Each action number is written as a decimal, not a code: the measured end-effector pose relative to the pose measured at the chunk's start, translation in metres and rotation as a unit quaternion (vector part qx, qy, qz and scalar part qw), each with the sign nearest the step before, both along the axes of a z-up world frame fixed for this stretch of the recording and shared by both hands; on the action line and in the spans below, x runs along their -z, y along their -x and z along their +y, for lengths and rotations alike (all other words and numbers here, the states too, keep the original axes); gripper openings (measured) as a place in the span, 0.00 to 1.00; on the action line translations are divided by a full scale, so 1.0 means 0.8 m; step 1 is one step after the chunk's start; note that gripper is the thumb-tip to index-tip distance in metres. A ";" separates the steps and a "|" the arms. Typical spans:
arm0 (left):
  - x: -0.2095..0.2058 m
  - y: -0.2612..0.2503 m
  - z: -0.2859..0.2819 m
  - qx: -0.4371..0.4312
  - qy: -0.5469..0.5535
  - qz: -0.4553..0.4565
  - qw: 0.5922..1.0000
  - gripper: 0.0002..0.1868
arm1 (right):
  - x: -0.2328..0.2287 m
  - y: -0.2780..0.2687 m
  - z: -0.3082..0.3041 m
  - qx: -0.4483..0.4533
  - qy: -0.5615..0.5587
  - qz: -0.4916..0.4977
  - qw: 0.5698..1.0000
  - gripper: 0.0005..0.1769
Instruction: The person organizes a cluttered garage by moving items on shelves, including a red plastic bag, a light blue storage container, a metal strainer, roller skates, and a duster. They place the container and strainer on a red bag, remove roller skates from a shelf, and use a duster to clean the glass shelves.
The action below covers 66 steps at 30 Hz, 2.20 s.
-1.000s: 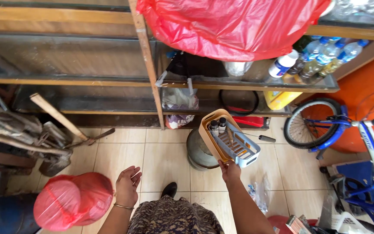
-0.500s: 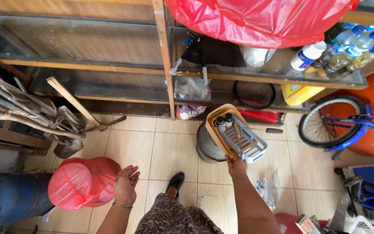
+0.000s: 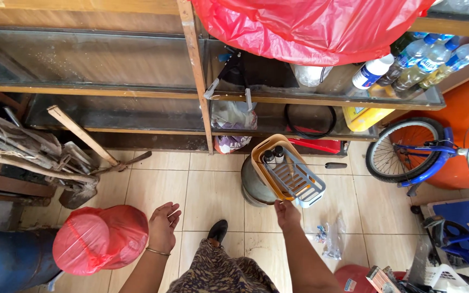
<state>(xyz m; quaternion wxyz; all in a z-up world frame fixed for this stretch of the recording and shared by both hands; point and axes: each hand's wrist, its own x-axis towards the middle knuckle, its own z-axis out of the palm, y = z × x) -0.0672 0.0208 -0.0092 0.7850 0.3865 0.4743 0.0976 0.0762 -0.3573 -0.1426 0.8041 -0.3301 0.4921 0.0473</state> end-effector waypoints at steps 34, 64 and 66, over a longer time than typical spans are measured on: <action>-0.001 -0.150 0.130 -0.069 0.018 -0.016 0.997 0.16 | -0.010 -0.422 0.203 -0.300 0.064 -0.060 0.950 0.22; 0.003 -0.129 0.147 -0.103 0.024 -0.015 0.994 0.15 | -0.123 -0.424 0.201 -0.263 -0.102 -0.211 0.936 0.16; -0.005 -0.118 0.135 -0.094 0.018 0.002 0.995 0.17 | -0.133 -0.406 0.189 -0.254 -0.132 -0.275 0.918 0.14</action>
